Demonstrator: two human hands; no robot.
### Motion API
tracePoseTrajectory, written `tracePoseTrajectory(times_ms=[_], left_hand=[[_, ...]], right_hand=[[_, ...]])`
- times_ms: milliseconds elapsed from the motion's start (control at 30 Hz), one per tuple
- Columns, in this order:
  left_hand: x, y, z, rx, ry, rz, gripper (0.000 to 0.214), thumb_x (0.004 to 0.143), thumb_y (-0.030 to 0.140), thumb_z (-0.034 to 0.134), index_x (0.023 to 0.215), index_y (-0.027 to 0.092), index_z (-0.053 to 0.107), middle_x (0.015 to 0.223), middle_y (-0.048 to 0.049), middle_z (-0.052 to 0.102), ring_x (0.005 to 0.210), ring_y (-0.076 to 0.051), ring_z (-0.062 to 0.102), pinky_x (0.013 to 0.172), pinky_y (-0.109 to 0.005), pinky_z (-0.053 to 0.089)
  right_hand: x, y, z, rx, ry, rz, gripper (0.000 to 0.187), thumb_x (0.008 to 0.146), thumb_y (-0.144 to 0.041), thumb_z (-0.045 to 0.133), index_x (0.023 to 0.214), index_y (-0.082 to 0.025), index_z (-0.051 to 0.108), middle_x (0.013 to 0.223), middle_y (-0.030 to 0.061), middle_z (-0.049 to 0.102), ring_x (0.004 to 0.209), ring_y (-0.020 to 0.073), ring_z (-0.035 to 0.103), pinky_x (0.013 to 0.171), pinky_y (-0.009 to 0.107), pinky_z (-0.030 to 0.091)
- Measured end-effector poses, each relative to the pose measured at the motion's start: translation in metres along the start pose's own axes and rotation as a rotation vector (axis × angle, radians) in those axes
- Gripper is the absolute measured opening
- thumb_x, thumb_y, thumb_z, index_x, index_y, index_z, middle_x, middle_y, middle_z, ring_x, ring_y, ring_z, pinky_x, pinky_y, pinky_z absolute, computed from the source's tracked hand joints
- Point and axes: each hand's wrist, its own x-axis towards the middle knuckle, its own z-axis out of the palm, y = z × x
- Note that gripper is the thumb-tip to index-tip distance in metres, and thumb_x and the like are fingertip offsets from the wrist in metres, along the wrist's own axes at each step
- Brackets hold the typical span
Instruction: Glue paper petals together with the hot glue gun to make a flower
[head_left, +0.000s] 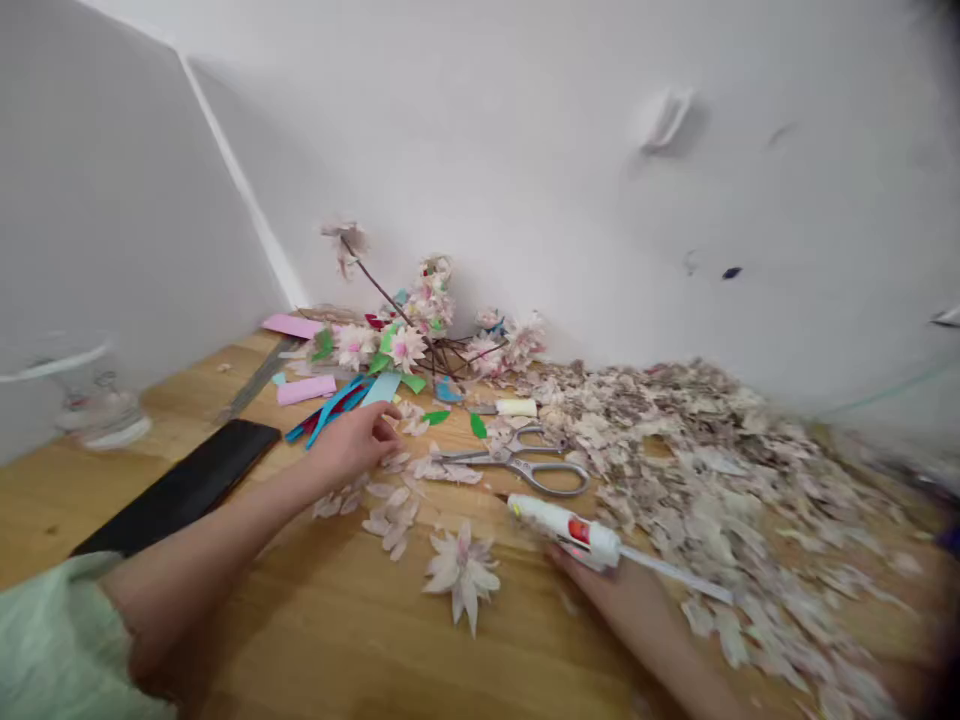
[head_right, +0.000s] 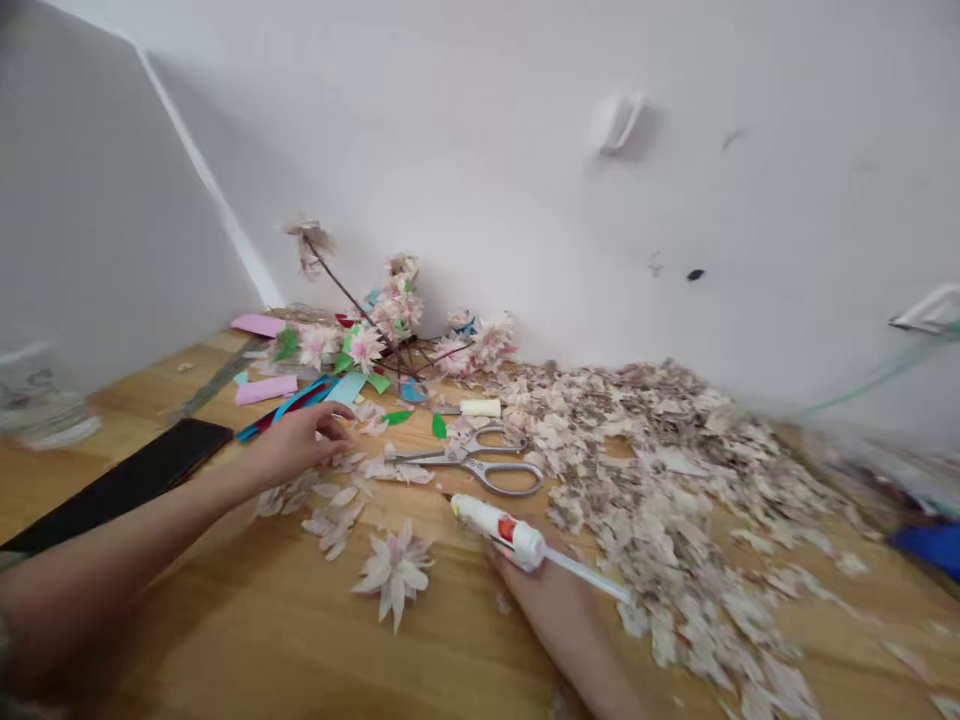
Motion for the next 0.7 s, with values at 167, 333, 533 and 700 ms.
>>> tracePoseTrajectory(times_ms=[167,333,533,700], left_hand=[[0.006,0.004,0.007,0.052,-0.042,0.059,0.040,0.067,0.019,0.056,0.108,0.020,0.058,0.096,-0.0048,0.068,0.092,-0.021,0.062,0.076,-0.028,0.044],[0.012,0.009,0.009,0.006,-0.098,0.066,0.050,0.061,0.010,0.054,0.110,0.019,0.057,0.087,-0.0018,0.067,0.073,-0.017,0.062,0.062,-0.024,0.042],[0.017,0.005,0.008,-0.151,-0.088,0.015,0.047,0.056,0.013,0.058,0.102,0.019,0.057,0.080,0.0004,0.064,0.069,-0.016,0.060,0.059,-0.023,0.041],[0.016,0.007,0.004,-0.382,-0.090,-0.048,0.032,0.056,0.022,0.066,0.087,0.019,0.060,0.065,0.0035,0.059,0.066,-0.016,0.059,0.059,-0.024,0.042]], right_hand=[[0.002,0.004,0.001,0.024,0.040,-0.021,0.032,0.069,-0.046,0.056,0.085,-0.022,0.070,0.084,0.0044,0.075,0.082,0.0287,0.068,0.073,0.036,0.055],[0.000,0.006,0.005,0.049,0.102,-0.028,0.026,0.070,-0.048,0.057,0.077,-0.024,0.066,0.078,0.0026,0.074,0.075,0.0266,0.068,0.067,0.035,0.053],[0.001,0.002,0.000,0.000,0.061,-0.086,0.027,0.071,-0.048,0.056,0.077,-0.024,0.067,0.075,0.0026,0.073,0.072,0.0258,0.068,0.063,0.034,0.054],[0.002,0.004,0.001,-0.014,0.080,-0.114,0.025,0.072,-0.047,0.056,0.077,-0.025,0.067,0.077,0.0025,0.074,0.072,0.0251,0.068,0.064,0.033,0.053]])
